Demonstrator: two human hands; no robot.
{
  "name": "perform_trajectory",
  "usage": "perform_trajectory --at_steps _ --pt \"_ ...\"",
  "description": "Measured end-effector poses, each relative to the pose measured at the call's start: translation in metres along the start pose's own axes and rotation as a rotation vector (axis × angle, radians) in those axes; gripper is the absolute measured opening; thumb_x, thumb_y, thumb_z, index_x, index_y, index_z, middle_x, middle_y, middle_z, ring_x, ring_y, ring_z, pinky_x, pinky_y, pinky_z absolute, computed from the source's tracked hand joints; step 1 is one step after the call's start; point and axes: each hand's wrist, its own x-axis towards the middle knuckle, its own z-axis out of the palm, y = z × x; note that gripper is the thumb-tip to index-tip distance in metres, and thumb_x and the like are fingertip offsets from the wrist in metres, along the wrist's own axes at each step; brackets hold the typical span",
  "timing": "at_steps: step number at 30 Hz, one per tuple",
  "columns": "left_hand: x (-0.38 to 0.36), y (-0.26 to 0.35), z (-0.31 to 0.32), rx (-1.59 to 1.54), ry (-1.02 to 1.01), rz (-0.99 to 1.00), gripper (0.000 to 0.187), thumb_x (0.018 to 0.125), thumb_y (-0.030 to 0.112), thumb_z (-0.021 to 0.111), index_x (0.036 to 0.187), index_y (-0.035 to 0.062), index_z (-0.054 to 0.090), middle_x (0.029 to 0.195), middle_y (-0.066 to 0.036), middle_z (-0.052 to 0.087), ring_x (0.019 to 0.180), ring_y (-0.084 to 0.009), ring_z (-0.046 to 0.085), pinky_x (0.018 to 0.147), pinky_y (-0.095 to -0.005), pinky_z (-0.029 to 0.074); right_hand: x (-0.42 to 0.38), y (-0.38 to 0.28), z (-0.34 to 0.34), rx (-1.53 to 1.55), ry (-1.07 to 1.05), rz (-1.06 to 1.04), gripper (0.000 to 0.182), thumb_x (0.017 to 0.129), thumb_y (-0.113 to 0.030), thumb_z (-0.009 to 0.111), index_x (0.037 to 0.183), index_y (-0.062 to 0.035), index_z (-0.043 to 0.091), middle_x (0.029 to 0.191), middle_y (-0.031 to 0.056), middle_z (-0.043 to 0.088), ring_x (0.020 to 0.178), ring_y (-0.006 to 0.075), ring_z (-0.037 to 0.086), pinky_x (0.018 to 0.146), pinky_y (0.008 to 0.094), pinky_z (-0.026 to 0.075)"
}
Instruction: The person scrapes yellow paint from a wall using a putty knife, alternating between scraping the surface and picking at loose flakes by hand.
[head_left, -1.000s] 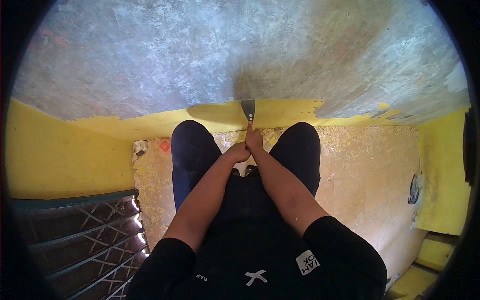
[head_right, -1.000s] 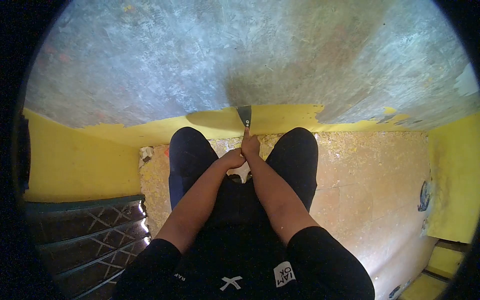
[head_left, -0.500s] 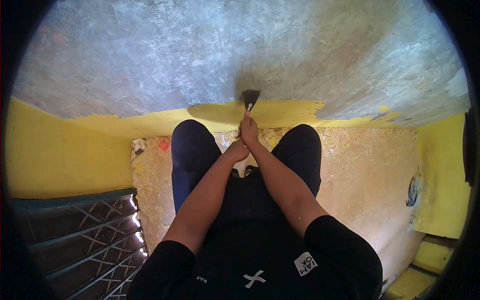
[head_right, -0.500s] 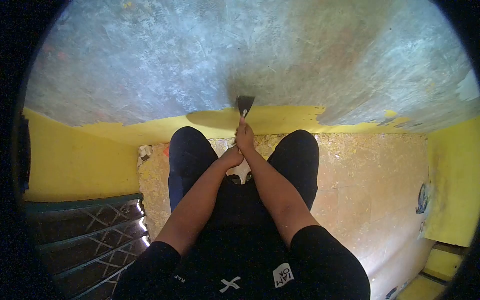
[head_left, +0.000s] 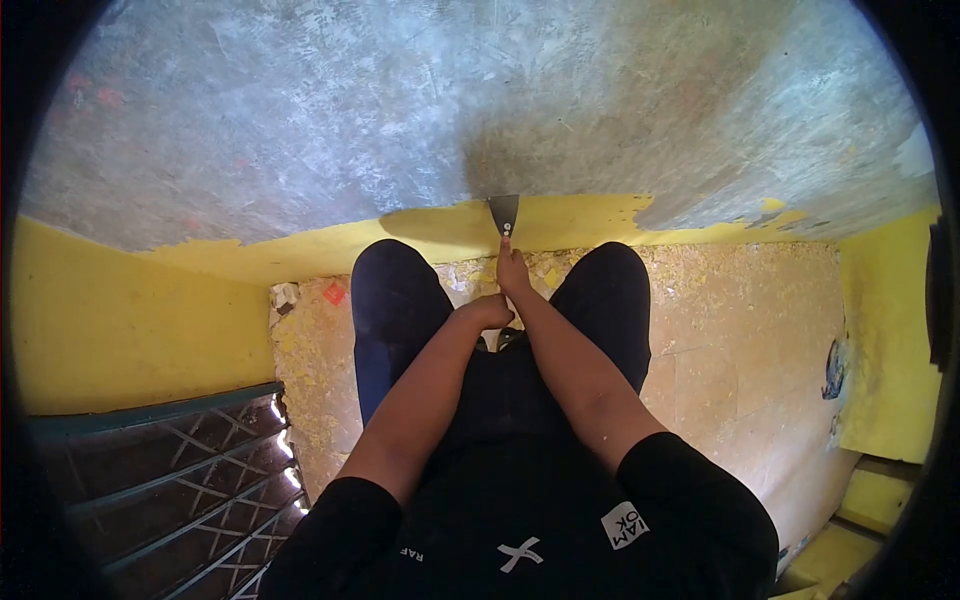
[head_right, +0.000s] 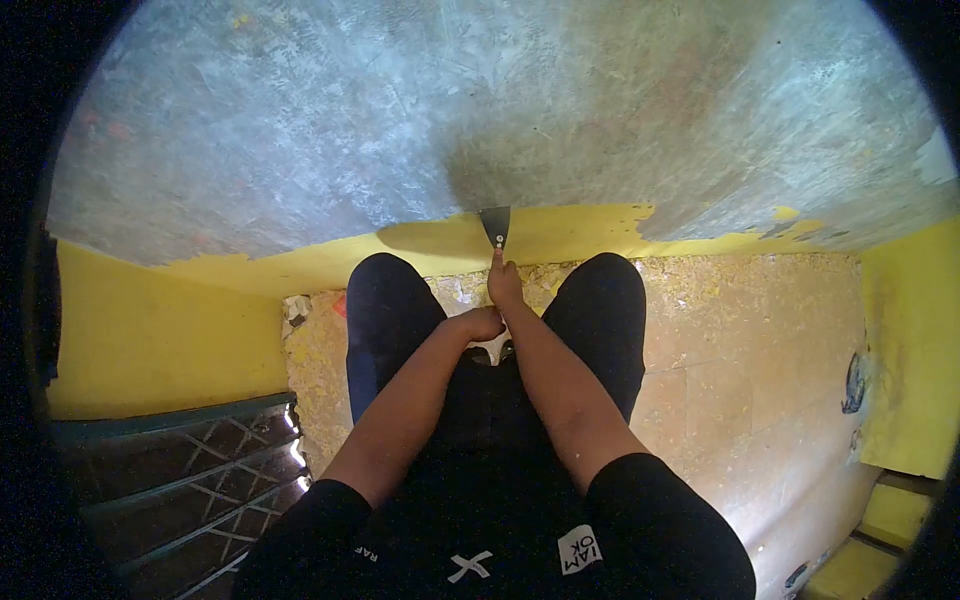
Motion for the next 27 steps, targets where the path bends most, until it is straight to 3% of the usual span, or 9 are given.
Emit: perform_trajectory --at_steps 2,7,9,11,13,15,21,25,27 --pt "0.013 -0.013 0.012 0.139 -0.113 0.015 0.050 0.088 0.031 0.057 0.124 -0.0031 0.054 0.111 -0.022 0.065 0.087 -0.0303 0.066 0.077 -0.0395 0.054 0.001 0.001 0.001 -0.013 -0.002 0.022 0.088 0.094 -0.067 0.024 0.127 0.0122 0.047 0.127 0.0396 0.049 0.123 0.0502 0.047 0.104 0.0507 0.036" --pt "-0.037 0.024 -0.031 -0.415 -0.131 -0.085 0.048 0.089 0.034 0.057 0.117 -0.0042 0.057 0.096 -0.018 0.066 0.079 -0.0233 0.063 0.067 -0.0377 0.054 0.019 0.021 0.016 -0.039 -0.037 0.068 0.087 0.095 -0.066 0.026 0.131 0.0109 0.045 0.128 0.0390 0.048 0.123 0.0496 0.046 0.105 0.0496 0.036" --pt "-0.038 0.025 -0.035 -0.300 -0.143 -0.083 0.052 0.090 0.032 0.051 0.121 -0.0086 0.054 0.100 -0.022 0.066 0.079 -0.0274 0.065 0.064 -0.0393 0.053 0.024 0.031 0.023 -0.160 0.116 -0.065 0.092 0.092 -0.072 0.026 0.117 0.0131 0.052 0.087 0.0271 0.064 0.064 0.0313 0.065 0.067 0.0409 0.052" --pt "-0.039 0.026 -0.034 -0.185 -0.161 -0.079 0.056 0.091 0.031 0.046 0.125 -0.0129 0.051 0.105 -0.025 0.066 0.079 -0.0314 0.067 0.061 -0.0409 0.052 0.023 0.033 0.025 -0.179 0.134 -0.076 0.092 0.092 -0.072 0.025 0.113 0.0124 0.054 0.084 0.0262 0.064 0.064 0.0316 0.066 0.066 0.0412 0.052" --pt "-0.050 0.039 -0.042 -0.212 -0.129 -0.062 0.050 0.093 0.031 0.044 0.124 -0.0075 0.055 0.103 -0.024 0.067 0.077 -0.0321 0.067 0.059 -0.0407 0.051 0.023 0.030 0.022 -0.199 0.157 -0.089 0.092 0.092 -0.072 0.024 0.108 0.0117 0.056 0.081 0.0254 0.064 0.064 0.0319 0.066 0.066 0.0414 0.052" --pt "-0.046 0.032 -0.039 -0.185 -0.078 0.029 0.047 0.093 0.029 0.043 0.122 -0.0063 0.057 0.103 -0.023 0.067 0.075 -0.0320 0.067 0.058 -0.0409 0.051 0.025 0.025 0.019 -0.074 -0.109 -0.003 0.088 0.094 -0.068 0.028 0.114 0.0121 0.058 0.107 0.0337 0.062 0.103 0.0454 0.062 0.093 0.0484 0.046" --pt "-0.029 0.017 -0.028 -0.214 -0.102 0.014 0.040 0.093 0.024 0.044 0.115 -0.0046 0.061 0.101 -0.022 0.068 0.071 -0.0306 0.067 0.057 -0.0408 0.052 -0.007 -0.009 0.017 0.216 -0.271 0.112 0.086 0.093 -0.070 0.030 0.086 0.0107 0.060 0.074 0.0197 0.061 0.056 0.0281 0.065 0.061 0.0383 0.052" --pt "-0.021 0.002 -0.023 -0.222 -0.100 -0.007 0.046 0.091 0.027 0.046 0.121 -0.0061 0.057 0.103 -0.024 0.067 0.072 -0.0303 0.066 0.059 -0.0398 0.053 0.000 -0.005 0.025 0.237 -0.304 0.129 0.088 0.092 -0.072 0.027 0.091 0.0101 0.060 0.077 0.0206 0.063 0.057 0.0288 0.066 0.062 0.0398 0.052" --pt "-0.024 0.005 -0.020 -0.260 -0.081 -0.047 0.050 0.090 0.029 0.047 0.125 -0.0065 0.053 0.105 -0.025 0.066 0.073 -0.0304 0.066 0.059 -0.0392 0.053 0.008 -0.002 0.027 0.108 -0.178 0.203 0.091 0.092 -0.072 0.026 0.100 0.0115 0.061 0.090 0.0258 0.066 0.075 0.0371 0.069 0.075 0.0450 0.052"
